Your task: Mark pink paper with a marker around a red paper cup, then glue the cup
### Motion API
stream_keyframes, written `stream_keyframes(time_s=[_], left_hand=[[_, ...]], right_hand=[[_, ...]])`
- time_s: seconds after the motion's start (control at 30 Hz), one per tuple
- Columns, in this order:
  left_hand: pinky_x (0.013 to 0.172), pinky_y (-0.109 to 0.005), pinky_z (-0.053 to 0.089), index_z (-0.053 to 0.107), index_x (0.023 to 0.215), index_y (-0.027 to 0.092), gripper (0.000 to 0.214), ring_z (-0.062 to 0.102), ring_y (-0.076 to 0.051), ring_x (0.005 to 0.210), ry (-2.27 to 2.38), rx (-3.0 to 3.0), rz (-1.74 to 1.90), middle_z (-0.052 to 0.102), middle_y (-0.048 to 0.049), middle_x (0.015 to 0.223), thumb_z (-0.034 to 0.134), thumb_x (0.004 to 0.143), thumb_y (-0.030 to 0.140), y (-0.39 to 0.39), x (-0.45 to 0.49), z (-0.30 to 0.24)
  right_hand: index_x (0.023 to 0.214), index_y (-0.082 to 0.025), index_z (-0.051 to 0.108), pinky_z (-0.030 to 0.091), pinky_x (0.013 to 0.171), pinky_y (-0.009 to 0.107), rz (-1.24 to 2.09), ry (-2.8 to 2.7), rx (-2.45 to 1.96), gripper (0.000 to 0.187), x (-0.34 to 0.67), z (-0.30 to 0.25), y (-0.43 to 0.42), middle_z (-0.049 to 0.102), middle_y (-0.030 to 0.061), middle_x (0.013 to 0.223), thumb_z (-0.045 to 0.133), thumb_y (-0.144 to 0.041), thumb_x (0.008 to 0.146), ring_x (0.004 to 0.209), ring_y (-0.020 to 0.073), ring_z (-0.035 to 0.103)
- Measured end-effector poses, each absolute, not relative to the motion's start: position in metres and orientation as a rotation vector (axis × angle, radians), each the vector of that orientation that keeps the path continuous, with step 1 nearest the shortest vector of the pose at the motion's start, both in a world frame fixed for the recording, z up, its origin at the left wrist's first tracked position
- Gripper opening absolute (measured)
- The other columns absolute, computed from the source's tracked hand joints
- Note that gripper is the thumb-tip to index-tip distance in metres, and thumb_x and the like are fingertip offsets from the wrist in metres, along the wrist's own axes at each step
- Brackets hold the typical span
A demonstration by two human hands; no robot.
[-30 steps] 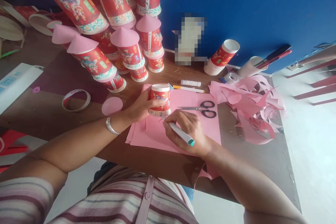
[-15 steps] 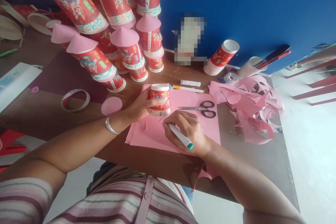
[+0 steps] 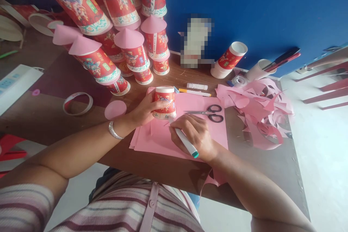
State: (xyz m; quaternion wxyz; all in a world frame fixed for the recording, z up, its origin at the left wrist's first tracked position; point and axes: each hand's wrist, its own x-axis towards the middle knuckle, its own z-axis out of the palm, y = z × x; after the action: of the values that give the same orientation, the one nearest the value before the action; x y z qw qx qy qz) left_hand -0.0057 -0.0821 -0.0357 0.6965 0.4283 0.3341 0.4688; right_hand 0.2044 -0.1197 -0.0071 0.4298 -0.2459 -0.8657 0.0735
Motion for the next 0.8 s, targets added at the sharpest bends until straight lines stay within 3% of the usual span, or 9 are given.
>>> stream_keyframes(time_s=[0.23,0.47,0.8], left_hand=[[0.078,-0.031,0.054,0.063,0.101,0.018,0.045,0.063,-0.015,0.081,0.763,0.940,1.036,0.065,-0.0009,0.089,0.093,0.079,0.044,-0.0831,-0.0062,-0.0343],[0.070,-0.029,0.052,0.062,0.091,0.019,0.041,0.060,-0.014,0.075,0.720,0.994,1.092,0.063,0.0000,0.082,0.092,0.080,0.045,-0.0816,-0.0039,-0.0350],[0.071,-0.028,0.052,0.065,0.097,0.018,0.041,0.062,-0.014,0.076,0.731,0.985,1.098,0.065,-0.0009,0.086,0.092,0.080,0.042,-0.0823,-0.0036,-0.0382]], right_hand=[[0.100,-0.025,0.060,0.056,0.056,0.027,0.188,-2.168,-0.619,0.022,0.2053,-0.0048,-0.1200,0.069,-0.0046,0.073,0.065,-0.005,0.097,0.057,0.0131,0.065],[0.107,-0.025,0.063,0.057,0.057,0.028,0.240,-2.176,-0.571,0.026,0.2059,-0.0039,-0.1246,0.071,-0.0029,0.076,0.067,-0.003,0.093,0.059,0.0148,0.067],[0.100,-0.024,0.063,0.057,0.057,0.027,0.237,-2.196,-0.597,0.023,0.2034,-0.0034,-0.1252,0.069,-0.0026,0.073,0.066,-0.002,0.095,0.059,0.0143,0.065]])
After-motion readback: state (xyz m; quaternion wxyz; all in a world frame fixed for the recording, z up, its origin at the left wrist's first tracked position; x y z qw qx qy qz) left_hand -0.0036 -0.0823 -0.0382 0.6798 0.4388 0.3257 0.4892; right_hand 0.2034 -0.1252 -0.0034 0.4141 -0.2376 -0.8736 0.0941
